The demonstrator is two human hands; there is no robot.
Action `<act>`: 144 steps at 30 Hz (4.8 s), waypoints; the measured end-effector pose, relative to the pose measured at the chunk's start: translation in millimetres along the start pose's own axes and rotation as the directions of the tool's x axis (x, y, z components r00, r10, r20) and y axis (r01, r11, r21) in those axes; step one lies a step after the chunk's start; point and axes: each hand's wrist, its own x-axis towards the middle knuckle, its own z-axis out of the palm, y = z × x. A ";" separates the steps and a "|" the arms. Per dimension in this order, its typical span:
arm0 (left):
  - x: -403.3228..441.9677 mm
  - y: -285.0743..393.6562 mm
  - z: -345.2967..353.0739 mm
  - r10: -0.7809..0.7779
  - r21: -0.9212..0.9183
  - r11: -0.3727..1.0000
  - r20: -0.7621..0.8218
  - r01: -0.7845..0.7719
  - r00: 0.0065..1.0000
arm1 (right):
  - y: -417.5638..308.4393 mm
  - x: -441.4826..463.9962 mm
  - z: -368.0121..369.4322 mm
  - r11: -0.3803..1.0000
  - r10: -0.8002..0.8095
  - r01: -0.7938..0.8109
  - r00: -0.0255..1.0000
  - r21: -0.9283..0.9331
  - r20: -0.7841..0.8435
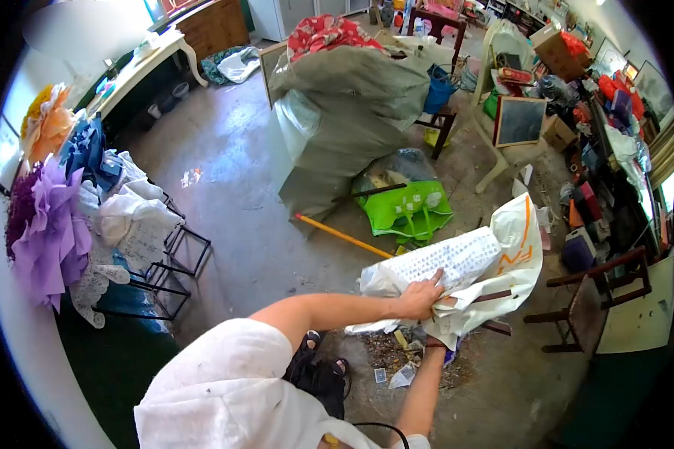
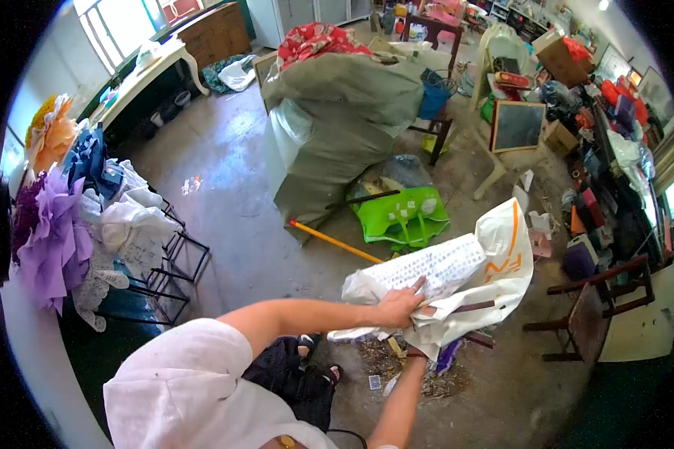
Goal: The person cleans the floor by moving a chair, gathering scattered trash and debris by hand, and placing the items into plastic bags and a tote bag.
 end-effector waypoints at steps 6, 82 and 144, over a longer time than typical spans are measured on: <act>8.6 87.9 -87.7 0.044 0.108 0.993 0.116 -0.056 0.992 | 12.2 1.9 -85.4 -0.131 -0.041 0.002 0.999 0.991 -0.007; 181.7 -639.5 -626.6 -0.986 -0.961 -0.160 0.145 0.227 -0.082 | -318.3 963.4 -229.1 0.227 0.019 0.048 0.998 0.973 -0.054; 380.2 -613.7 -972.0 -0.271 0.130 0.912 -0.521 0.389 0.809 | -494.4 1005.4 -39.3 0.484 -0.797 0.697 0.601 0.529 -0.062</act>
